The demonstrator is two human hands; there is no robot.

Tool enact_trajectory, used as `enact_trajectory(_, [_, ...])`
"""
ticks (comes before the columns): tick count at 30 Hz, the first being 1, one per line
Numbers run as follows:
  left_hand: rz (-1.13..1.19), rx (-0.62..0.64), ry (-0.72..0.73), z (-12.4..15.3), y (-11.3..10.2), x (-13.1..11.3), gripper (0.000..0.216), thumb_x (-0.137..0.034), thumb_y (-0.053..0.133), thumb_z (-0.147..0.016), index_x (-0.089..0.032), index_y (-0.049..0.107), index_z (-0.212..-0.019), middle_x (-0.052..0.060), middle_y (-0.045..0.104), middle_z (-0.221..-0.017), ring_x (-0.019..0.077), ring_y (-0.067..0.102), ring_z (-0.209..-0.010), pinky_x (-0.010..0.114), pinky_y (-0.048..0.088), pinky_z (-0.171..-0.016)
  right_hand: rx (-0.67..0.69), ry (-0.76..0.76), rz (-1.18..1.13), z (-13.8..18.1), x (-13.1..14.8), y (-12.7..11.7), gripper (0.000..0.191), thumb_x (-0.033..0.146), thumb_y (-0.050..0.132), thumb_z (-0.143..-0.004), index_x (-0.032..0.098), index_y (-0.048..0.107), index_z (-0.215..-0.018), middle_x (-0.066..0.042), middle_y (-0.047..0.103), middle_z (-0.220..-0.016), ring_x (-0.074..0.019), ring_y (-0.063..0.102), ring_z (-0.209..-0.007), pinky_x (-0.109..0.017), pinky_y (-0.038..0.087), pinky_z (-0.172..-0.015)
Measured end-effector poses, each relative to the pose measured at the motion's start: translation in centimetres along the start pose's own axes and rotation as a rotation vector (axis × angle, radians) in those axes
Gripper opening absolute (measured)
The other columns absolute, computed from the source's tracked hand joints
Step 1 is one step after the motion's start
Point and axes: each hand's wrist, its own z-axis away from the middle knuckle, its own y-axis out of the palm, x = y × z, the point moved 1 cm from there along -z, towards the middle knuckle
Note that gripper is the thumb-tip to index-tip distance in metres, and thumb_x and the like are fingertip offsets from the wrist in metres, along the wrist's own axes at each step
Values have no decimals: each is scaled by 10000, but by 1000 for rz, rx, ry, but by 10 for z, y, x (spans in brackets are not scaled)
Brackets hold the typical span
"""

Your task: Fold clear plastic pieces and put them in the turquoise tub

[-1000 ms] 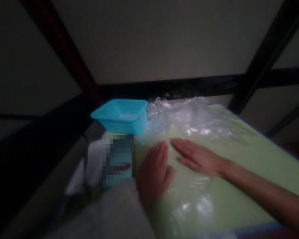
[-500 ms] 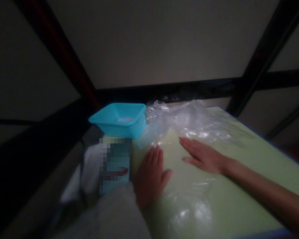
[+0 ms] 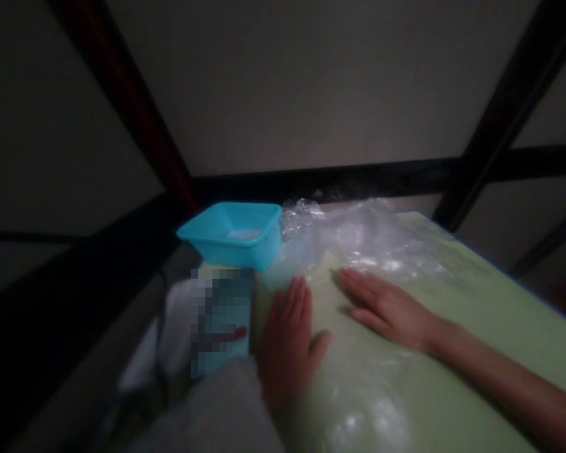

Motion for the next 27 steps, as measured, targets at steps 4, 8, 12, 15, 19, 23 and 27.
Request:
enact_trajectory(4, [81, 29, 71, -1, 0, -2, 585, -357, 431, -916, -39, 330, -1396, 197, 291, -1490, 296, 243, -1394, 472, 311, -1122, 50, -92, -70, -4, 11, 7, 663, 507, 358, -953, 98, 261, -1466, -144, 289, -1498, -241, 282, -1380, -425, 220, -1149])
enact_trajectory(8, [154, 89, 68, -3, 3, -1, 529, -322, 351, -951, -28, 340, -1390, 201, 309, -1482, 273, 268, -1388, 440, 335, -1116, 79, -102, -92, -5, 13, 12, 689, 524, 363, -946, 95, 241, -1471, -160, 283, -1496, -243, 268, -1386, -432, 215, -1149])
enact_trajectory(12, [147, 95, 62, -2, 4, 0, 592, -362, 437, -916, -51, 314, -1404, 204, 278, -1493, 297, 243, -1392, 481, 317, -1116, 95, -110, -102, -3, 12, 13, 719, 540, 369, -939, 111, 185, -1485, -158, 251, -1504, -243, 245, -1394, -432, 212, -1148])
enact_trajectory(15, [118, 139, 70, -2, 1, 1, 665, -391, 498, -883, -32, 303, -1408, 217, 240, -1500, 319, 198, -1399, 494, 299, -1121, 105, -106, -91, -1, 9, 16, 738, 555, 377, -930, 127, 159, -1490, -145, 230, -1512, -248, 220, -1400, -433, 201, -1151])
enact_trajectory(19, [92, 220, 60, -4, -6, 2, 740, -440, 547, -853, -26, 298, -1413, 220, 214, -1504, 337, 189, -1396, 495, 295, -1121, 88, -103, -76, 3, 0, 18, 732, 553, 388, -928, 184, 115, -1497, -102, 200, -1526, -246, 219, -1400, -440, 199, -1152])
enact_trajectory(23, [87, 243, 50, -5, -11, 3, 761, -453, 566, -841, -48, 290, -1423, 207, 210, -1508, 336, 189, -1396, 494, 281, -1126, 80, -49, -31, 7, -16, 17, 727, 562, 378, -928, 186, 125, -1497, -105, 210, -1519, -259, 237, -1391, -451, 232, -1139])
enact_trajectory(27, [99, 263, 41, -6, -11, 3, 770, -446, 572, -838, -49, 278, -1429, 204, 200, -1512, 330, 181, -1401, 496, 282, -1126, 74, 8, 34, 13, -33, 14, 722, 570, 374, -925, 177, 163, -1493, -117, 230, -1513, -277, 258, -1382, -473, 234, -1134])
